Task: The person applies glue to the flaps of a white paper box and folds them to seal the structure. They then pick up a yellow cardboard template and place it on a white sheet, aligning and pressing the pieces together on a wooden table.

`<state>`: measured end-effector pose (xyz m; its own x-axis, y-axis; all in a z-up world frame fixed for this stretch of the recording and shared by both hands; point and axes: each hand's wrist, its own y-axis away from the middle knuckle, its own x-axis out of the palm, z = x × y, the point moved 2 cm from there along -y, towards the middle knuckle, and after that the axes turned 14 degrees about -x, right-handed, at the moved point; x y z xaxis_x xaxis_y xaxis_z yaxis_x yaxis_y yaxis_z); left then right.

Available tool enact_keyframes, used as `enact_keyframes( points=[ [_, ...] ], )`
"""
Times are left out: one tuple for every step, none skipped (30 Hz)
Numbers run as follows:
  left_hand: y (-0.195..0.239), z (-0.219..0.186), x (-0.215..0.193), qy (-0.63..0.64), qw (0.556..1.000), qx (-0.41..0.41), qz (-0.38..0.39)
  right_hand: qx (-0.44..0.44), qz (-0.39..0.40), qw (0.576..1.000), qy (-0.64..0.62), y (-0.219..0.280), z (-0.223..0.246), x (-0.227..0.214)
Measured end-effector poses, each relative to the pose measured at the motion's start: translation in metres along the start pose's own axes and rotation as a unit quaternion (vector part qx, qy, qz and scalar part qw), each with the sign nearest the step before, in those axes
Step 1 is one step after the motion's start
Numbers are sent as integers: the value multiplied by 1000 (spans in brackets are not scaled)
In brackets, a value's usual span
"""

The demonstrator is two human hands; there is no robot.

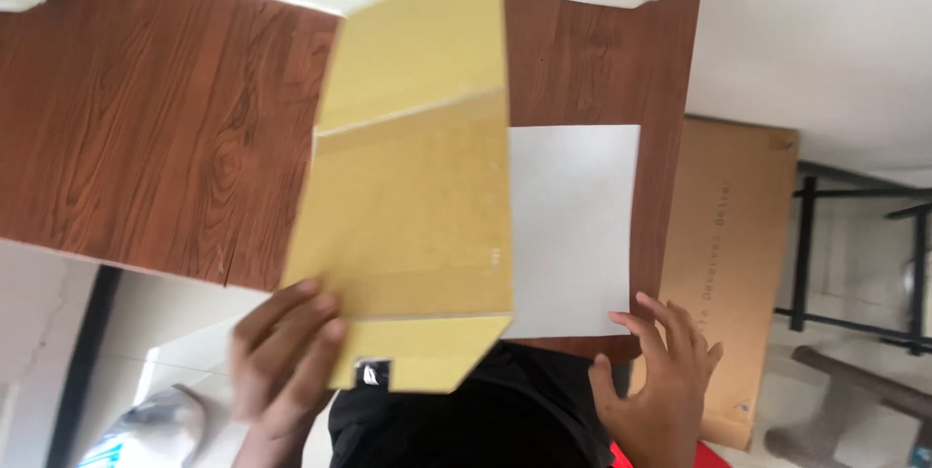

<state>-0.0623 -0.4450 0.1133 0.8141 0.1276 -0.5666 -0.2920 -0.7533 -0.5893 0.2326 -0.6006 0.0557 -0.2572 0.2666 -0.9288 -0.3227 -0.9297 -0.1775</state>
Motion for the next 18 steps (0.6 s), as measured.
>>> enact_keyframes(
  points=[
    [-3,10,14,-1,1000,4,9,9,1,1000,-6,-12,3,-3],
    [-4,17,28,-2,998,59,-2,-63,-34,994,-80,-24,8,-7],
    [-5,24,42,2,993,116,-13,-131,-73,977,-150,-34,13,-13],
    [-10,26,53,5,993,121,-3,-120,-76,978,-152,-47,11,-9],
    [-15,27,63,-10,986,165,-13,-163,-30,970,-178,-60,11,-3],
    [-19,29,73,-23,977,210,-23,-206,15,957,-204,-73,12,3],
    [-20,29,74,-19,976,219,-14,-194,8,959,-207,-74,5,12],
    [-21,29,75,-32,973,229,10,-212,49,967,-130,-75,0,23],
    [-23,29,78,-48,969,239,28,-234,90,967,-51,-81,-7,34],
    [-27,30,80,-47,967,247,33,-228,84,969,-55,-79,-6,35],
    [-27,28,81,-26,968,243,48,-205,67,976,-17,-74,-6,34],
    [-26,28,81,-6,969,239,64,-181,50,982,20,-70,-5,34],
    [-30,24,83,-7,969,236,69,-179,54,982,16,-66,-6,35],
    [-34,20,85,22,966,231,111,-175,64,982,13,-62,-6,36],
    [-39,17,89,52,961,228,150,-171,71,983,13,-60,-7,37],
    [-37,19,92,52,960,228,152,-169,72,983,11,-62,-7,36],
    [-35,22,97,60,951,219,208,-165,65,984,-2,-64,-6,33],
    [-34,25,102,68,939,210,263,-160,57,985,-15,-66,-5,30]
  ],
)
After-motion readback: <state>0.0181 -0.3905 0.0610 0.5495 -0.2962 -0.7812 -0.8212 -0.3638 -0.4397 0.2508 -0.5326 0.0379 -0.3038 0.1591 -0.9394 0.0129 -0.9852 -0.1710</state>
